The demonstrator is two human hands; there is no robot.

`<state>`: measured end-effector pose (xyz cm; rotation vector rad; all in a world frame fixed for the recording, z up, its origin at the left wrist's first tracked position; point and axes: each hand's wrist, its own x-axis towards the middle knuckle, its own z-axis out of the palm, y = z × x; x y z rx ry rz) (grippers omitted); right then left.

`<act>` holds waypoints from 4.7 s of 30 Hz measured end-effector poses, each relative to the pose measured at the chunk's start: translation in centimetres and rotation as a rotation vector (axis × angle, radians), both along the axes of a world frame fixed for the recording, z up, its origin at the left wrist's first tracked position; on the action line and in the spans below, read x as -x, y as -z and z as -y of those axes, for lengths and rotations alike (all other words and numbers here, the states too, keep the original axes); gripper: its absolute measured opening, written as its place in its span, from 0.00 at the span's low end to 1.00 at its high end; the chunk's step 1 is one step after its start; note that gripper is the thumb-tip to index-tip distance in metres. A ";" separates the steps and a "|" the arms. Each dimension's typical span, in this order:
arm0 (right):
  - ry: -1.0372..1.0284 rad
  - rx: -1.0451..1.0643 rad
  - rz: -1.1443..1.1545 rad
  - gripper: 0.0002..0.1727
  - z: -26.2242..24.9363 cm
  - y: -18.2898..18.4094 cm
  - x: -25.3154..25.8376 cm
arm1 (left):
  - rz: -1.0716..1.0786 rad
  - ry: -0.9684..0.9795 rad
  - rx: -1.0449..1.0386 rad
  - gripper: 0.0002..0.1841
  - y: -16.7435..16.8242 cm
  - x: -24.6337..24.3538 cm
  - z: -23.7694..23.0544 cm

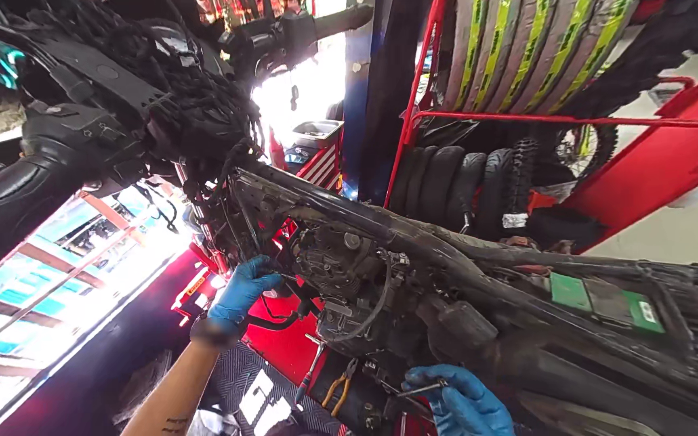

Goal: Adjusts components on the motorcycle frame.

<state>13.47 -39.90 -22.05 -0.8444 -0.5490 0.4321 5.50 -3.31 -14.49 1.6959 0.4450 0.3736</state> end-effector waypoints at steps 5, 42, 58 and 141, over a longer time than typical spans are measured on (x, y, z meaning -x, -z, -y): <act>-0.013 0.112 0.137 0.12 -3.6 -1.9 0.7 | 0.036 0.068 0.202 0.10 1.5 2.6 0.5; 0.242 0.691 0.490 0.12 -19.8 5.6 14.6 | -0.013 -0.350 1.107 0.17 10.3 7.7 3.8; 0.527 1.712 0.989 0.11 -23.5 -8.9 -1.8 | -0.525 0.277 -1.103 0.25 0.3 -5.8 -0.6; 0.218 1.564 1.258 0.11 -21.2 -16.2 -3.5 | -0.157 0.369 0.095 0.20 -2.1 -7.4 -8.2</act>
